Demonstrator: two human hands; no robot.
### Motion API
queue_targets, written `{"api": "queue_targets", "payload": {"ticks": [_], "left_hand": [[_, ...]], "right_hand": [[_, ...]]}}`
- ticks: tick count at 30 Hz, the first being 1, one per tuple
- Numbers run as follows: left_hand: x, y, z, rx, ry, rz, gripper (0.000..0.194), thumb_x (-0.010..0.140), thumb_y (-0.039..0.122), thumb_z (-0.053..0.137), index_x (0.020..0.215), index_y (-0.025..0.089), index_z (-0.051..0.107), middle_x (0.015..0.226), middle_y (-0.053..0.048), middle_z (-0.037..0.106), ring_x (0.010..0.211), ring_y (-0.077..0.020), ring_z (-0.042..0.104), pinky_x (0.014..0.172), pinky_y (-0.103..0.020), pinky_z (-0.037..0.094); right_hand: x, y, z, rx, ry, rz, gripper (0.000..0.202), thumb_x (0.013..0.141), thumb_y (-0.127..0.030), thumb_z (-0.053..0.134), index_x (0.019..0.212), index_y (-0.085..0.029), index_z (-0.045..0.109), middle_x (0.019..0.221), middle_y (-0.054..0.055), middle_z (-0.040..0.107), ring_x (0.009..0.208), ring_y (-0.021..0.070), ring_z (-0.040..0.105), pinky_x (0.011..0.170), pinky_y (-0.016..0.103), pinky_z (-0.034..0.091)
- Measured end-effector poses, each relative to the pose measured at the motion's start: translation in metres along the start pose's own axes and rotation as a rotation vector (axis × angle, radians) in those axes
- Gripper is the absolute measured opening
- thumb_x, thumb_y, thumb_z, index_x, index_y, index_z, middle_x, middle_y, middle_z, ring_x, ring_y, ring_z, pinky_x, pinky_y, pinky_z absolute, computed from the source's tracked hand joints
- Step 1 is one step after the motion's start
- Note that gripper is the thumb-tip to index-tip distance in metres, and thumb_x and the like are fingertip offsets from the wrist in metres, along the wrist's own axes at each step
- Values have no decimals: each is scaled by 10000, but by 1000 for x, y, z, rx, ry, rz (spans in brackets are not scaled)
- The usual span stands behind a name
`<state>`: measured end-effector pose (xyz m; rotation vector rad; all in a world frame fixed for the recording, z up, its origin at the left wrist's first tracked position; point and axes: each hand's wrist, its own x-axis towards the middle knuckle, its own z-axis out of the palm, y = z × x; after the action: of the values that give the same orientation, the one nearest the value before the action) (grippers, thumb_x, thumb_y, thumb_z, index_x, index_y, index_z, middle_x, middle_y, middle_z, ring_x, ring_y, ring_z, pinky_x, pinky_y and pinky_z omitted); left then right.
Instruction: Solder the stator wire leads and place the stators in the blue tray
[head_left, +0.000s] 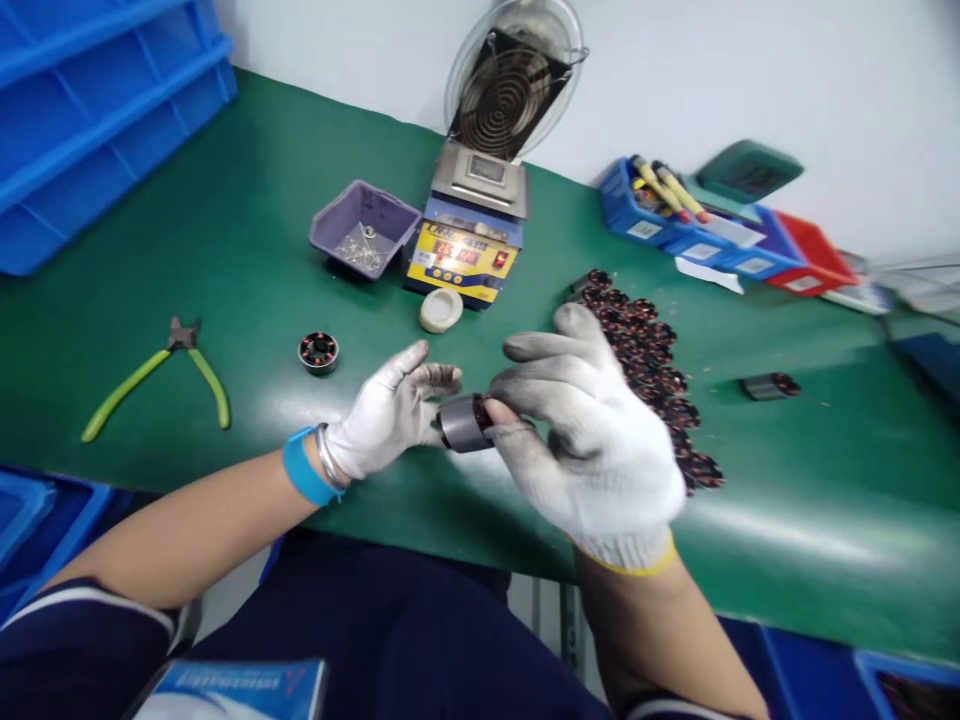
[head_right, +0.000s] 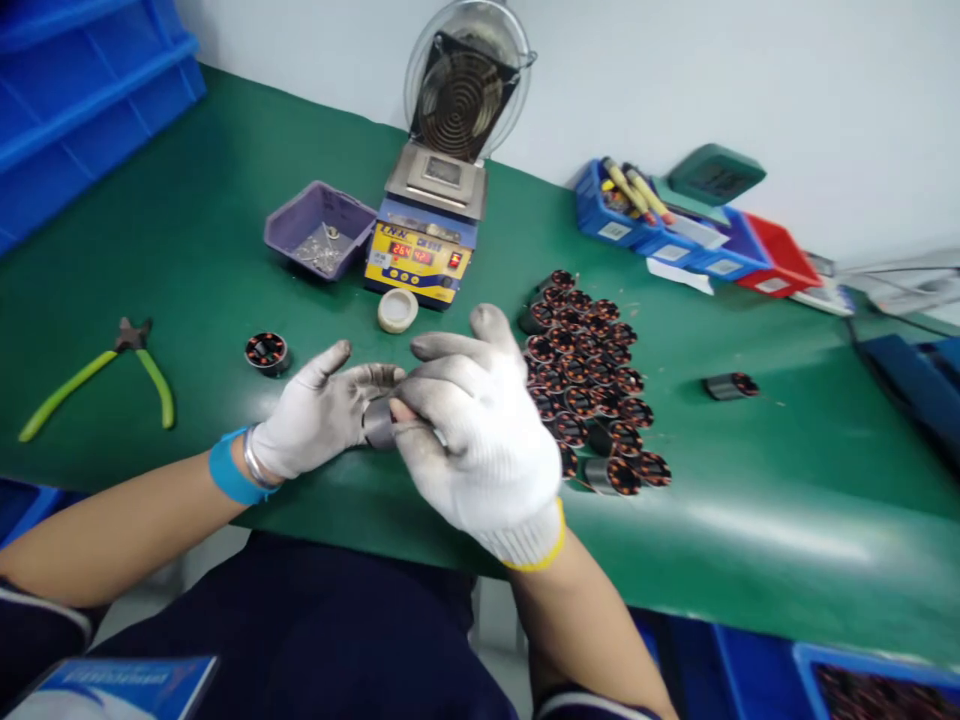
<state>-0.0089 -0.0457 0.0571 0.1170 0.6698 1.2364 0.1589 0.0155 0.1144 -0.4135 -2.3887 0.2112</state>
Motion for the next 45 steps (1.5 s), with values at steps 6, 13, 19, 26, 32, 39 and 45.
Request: {"api": "queue_targets", "payload": {"ticks": [6,13,19,26,32,39,45], "left_hand": [[0,-12,-5,302,-125,4,464,640,457,924,927,148,729,863,-42,713,741,-163,662,674,-291,563],[-1,-18,1,538,114,433,506,621,423,928,979,190,658,1005,-72,758,931,-219,723,865,-349,585],[6,-26,3,767,153,575,603,571,318,899,1080,202,599,1109,-93,728,995,-242,720,895,-379,591],[-2,-11,-4,926,170,839,90,733,141,704,700,206,652,820,-31,689,810,-182,666,781,-320,543],[-1,-1,-20,899,122,987,75,754,216,614,683,233,598,723,-25,609,667,-189,567,608,-332,466],[-1,1,-6,1383,214,913,124,801,230,632,692,232,574,702,-4,602,677,-173,564,686,-320,479],[-3,5,-3,1387,157,634,135,783,301,639,699,210,585,666,8,600,644,-161,550,626,-291,459]], "right_hand": [[-14,15,4,370,175,279,102,909,-235,621,813,-230,654,826,18,720,985,235,723,1108,538,486],[-48,22,11,301,85,570,421,746,-393,818,1091,-202,672,1047,75,741,984,245,726,902,414,610],[-60,9,51,227,-13,416,476,826,-238,650,1296,-203,583,1252,111,692,1152,241,679,993,390,583],[-64,15,46,128,-100,282,468,838,-205,637,1302,-200,575,1274,122,680,1138,250,682,958,380,600],[-65,21,38,120,-34,272,469,868,-235,650,1328,-194,563,1282,126,673,1183,250,659,998,388,584],[-64,22,37,106,-51,253,496,856,-223,642,1344,-206,550,1280,125,674,1174,257,664,986,401,587],[-63,23,34,91,-32,261,513,841,-228,647,1344,-218,544,1280,128,669,1191,273,655,1019,446,569]]}}
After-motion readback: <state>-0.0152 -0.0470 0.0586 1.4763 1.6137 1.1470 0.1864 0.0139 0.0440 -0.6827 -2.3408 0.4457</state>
